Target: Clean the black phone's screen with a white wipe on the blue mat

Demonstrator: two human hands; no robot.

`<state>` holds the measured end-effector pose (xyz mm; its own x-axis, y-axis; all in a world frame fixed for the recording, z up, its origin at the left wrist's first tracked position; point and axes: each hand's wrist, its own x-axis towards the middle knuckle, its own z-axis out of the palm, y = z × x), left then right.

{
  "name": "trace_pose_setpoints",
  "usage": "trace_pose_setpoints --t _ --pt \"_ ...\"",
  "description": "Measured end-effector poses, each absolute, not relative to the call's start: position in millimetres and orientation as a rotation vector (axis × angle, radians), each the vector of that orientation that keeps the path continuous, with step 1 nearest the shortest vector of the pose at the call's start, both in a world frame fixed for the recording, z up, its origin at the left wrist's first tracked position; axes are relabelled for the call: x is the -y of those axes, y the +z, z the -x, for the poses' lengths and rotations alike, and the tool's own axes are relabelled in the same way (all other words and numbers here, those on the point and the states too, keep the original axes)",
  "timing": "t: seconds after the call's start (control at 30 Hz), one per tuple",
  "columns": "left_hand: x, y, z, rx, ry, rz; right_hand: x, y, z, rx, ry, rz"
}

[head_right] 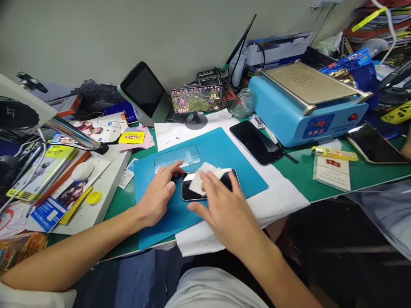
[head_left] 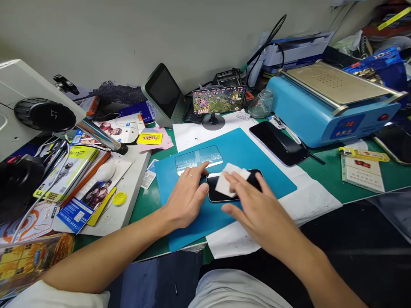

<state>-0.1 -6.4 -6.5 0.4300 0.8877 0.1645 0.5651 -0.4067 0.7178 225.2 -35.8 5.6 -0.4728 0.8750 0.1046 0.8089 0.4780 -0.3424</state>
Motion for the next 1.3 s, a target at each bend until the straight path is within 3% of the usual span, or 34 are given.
trace_pose_setpoints --t 0.2,0.67,1.0,1.3 --pt "6.6 -1.2 -1.8 -1.246 0.637 -2.143 40.8 -0.5 -280.2 2.318 0.306 1.624" --pt "5.7 -2.2 -2.7 -1.242 0.608 -2.21 87.5 -6.2 -243.2 2.435 -0.063 1.443" --pt "4.9 -5.0 -0.5 -1.163 0.726 -2.198 65.9 0.0 -175.2 2.556 0.151 1.304" --pt "5.3 -2.6 -0.8 -1.187 0.684 -2.205 27.8 -1.0 -247.2 2.337 0.292 1.572"
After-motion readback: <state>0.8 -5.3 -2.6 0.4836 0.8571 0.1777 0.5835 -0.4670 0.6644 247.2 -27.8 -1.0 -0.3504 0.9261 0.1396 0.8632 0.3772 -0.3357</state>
